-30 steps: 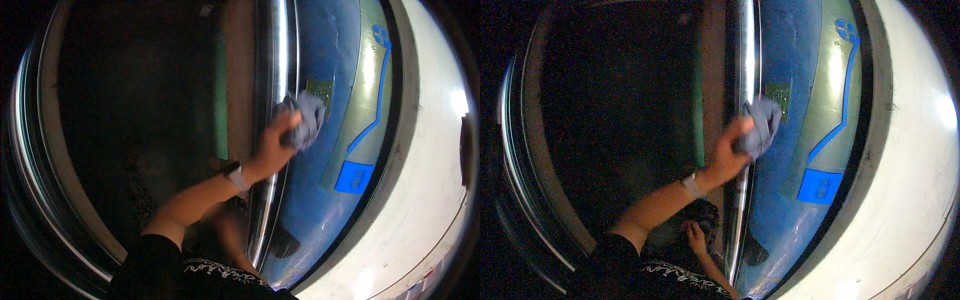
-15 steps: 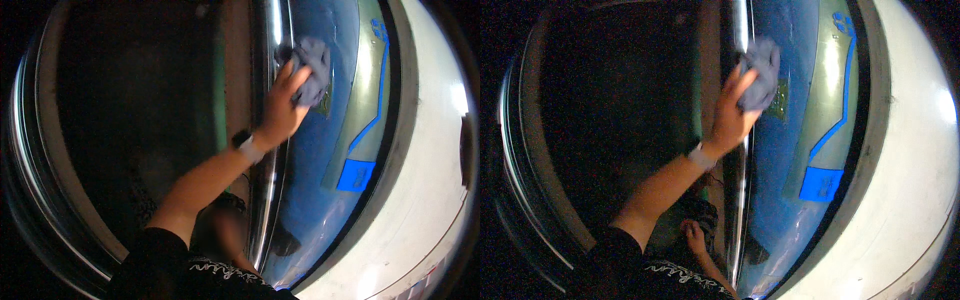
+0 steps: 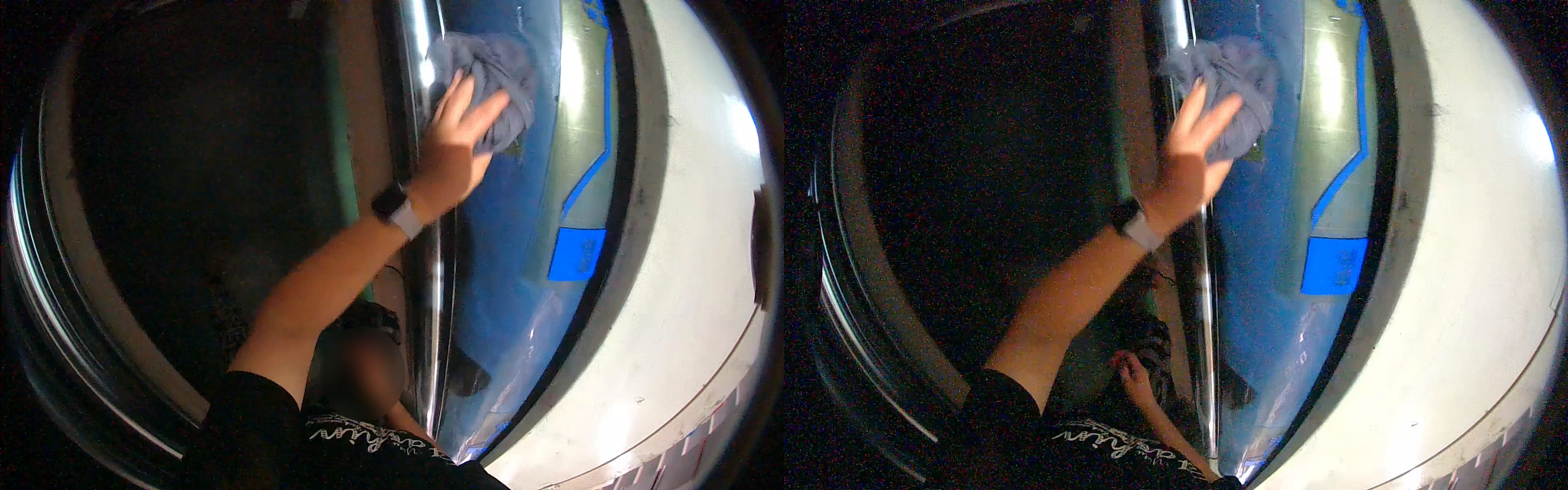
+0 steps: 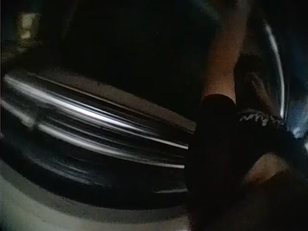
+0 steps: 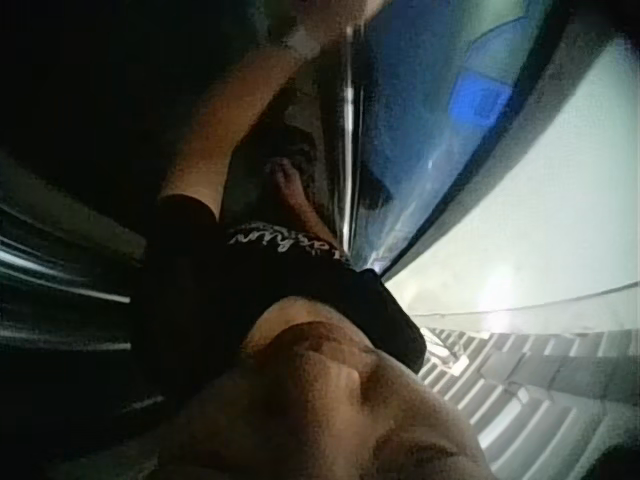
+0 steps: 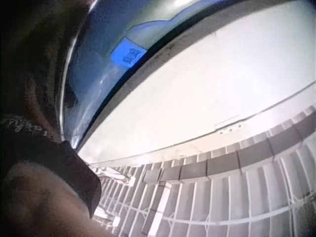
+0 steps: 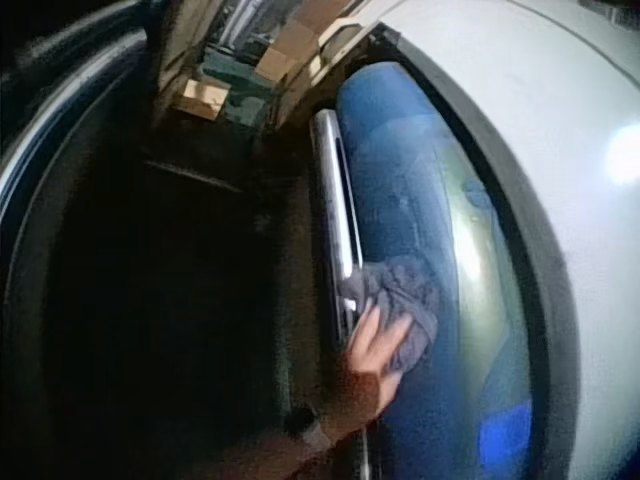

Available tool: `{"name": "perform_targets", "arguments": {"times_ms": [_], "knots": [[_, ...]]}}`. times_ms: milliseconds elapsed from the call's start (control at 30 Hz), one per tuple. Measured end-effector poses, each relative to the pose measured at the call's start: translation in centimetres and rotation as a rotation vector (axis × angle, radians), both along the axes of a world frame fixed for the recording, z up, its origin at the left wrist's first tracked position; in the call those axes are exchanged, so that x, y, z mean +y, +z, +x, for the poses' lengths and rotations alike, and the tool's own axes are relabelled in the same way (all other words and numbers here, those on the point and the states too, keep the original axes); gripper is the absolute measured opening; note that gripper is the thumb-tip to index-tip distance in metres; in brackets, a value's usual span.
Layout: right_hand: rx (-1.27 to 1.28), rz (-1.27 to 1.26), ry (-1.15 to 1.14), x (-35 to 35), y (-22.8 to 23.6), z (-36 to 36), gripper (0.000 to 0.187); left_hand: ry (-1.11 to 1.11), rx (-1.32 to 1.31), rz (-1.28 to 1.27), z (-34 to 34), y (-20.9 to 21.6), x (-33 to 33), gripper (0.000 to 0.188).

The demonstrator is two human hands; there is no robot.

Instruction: The person wipes the surface of a large, curved, blue and white object with a grey cloth. They systematically rub the surface with both hands, moving along the length of the object to clean or polish it.

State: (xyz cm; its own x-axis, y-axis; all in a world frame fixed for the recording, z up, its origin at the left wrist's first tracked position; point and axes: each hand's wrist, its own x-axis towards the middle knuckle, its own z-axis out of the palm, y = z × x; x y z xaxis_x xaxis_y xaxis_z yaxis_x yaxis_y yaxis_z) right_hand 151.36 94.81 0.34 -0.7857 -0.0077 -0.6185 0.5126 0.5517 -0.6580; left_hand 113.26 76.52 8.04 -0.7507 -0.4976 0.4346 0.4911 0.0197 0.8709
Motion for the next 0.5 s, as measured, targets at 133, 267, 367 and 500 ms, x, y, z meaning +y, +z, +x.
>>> {"name": "perform_targets", "arguments": {"times_ms": [133, 267, 367, 500], "knots": [[-0.025, 0.041, -0.088, -0.7, 0.2, 2.3, 0.024, -0.278, -0.061, 0.003, 9.5, -2.8, 5.4, 0.065], [0.054, 0.224, 0.011, 0.7, -0.4, 2.4, 0.025, -0.434, -0.149, 0.142, 12.0, -2.7, 4.8, 0.055], [0.027, 0.167, 0.0, -2.3, 1.4, 4.2, 0.025, -0.157, -0.001, 0.28, 5.7, 1.7, -0.5, 0.053], [0.159, 0.129, 0.048, -2.2, 6.0, 2.2, 0.024, 0.025, -0.04, -0.237, 2.0, 6.4, -1.4, 0.063]]}}
